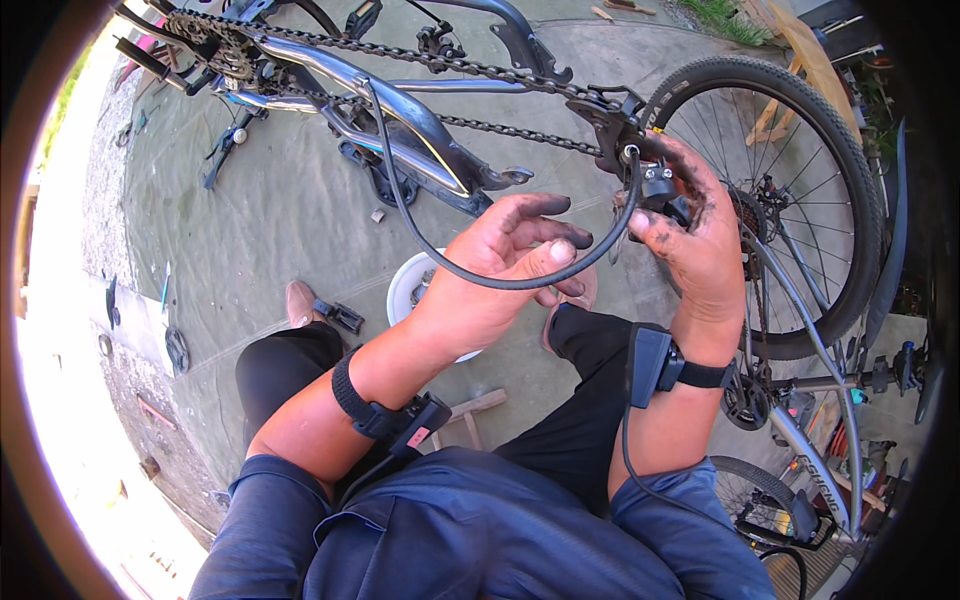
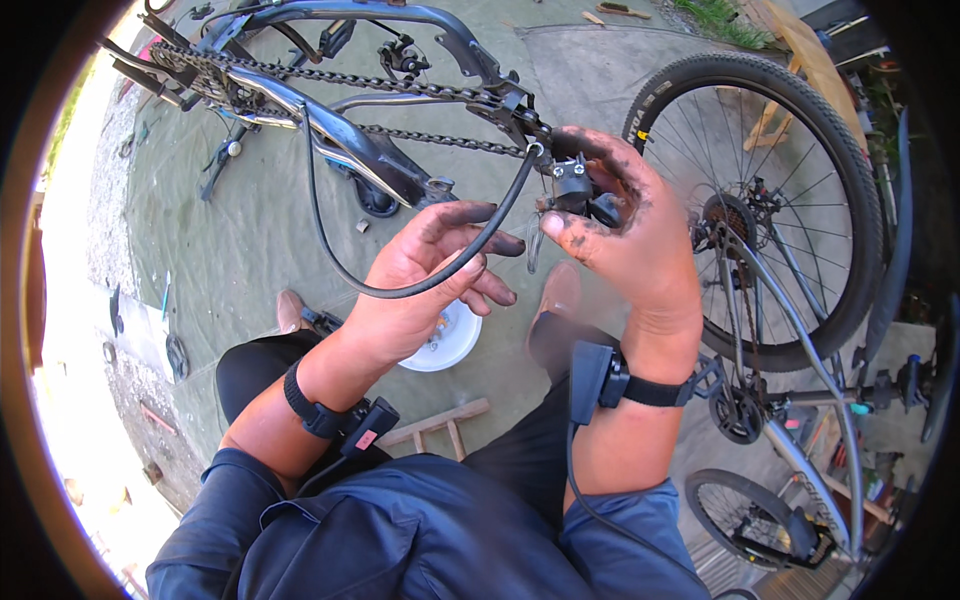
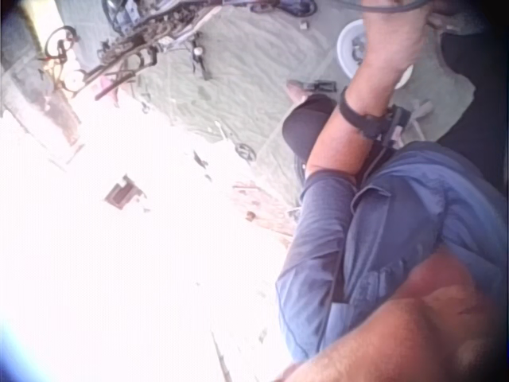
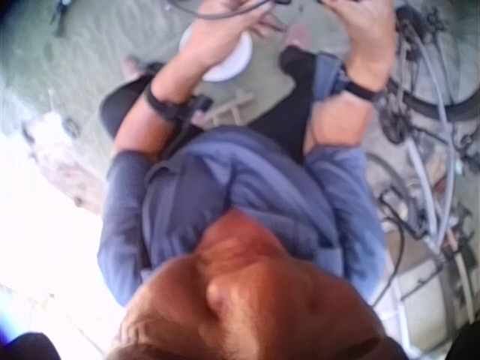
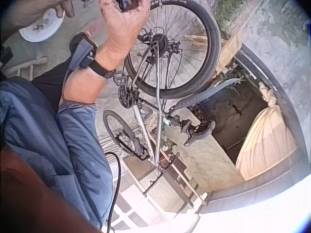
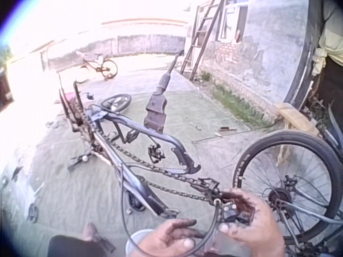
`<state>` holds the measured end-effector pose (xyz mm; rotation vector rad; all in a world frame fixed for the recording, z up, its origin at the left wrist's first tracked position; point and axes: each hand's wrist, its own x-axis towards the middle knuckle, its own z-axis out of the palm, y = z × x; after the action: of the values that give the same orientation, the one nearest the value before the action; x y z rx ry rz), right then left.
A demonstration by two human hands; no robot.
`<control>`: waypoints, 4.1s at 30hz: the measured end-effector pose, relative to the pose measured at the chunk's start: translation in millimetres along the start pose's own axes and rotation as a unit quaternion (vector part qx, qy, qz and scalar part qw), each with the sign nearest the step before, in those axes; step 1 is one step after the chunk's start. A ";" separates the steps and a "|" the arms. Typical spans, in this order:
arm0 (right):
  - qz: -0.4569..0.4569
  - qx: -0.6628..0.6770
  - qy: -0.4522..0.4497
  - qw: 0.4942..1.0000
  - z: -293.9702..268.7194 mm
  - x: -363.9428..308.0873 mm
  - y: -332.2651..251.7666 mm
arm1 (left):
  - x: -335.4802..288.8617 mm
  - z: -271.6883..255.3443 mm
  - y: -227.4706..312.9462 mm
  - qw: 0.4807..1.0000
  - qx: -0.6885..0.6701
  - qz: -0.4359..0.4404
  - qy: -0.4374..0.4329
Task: The person repairs a bicycle by threading a cable through the rear derailleur and onto the chain. They then stand up and pick up the bicycle frame to check the alignment.
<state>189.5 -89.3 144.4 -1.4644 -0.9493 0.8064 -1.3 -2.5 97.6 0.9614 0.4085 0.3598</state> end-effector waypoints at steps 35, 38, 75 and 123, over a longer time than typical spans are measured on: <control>-0.180 -0.308 0.013 0.934 -4.3 9.0 1.7 | -9.0 -28.5 44.2 0.958 0.201 0.205 0.014; -0.132 -0.273 0.037 0.952 -3.5 6.2 -1.2 | -8.0 -28.4 46.1 0.975 0.120 0.187 0.012; 0.138 0.210 -0.063 0.966 3.8 2.9 19.5 | -2.7 13.7 89.0 0.997 -0.013 0.053 0.062; 0.204 0.068 -0.092 0.972 23.3 36.3 66.6 | -6.1 -26.9 -47.8 0.962 -0.050 0.049 0.264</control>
<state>191.9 -47.6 76.9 -1.5033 -0.7185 1.3012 -14.2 -11.3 44.6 0.7795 0.8223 0.7256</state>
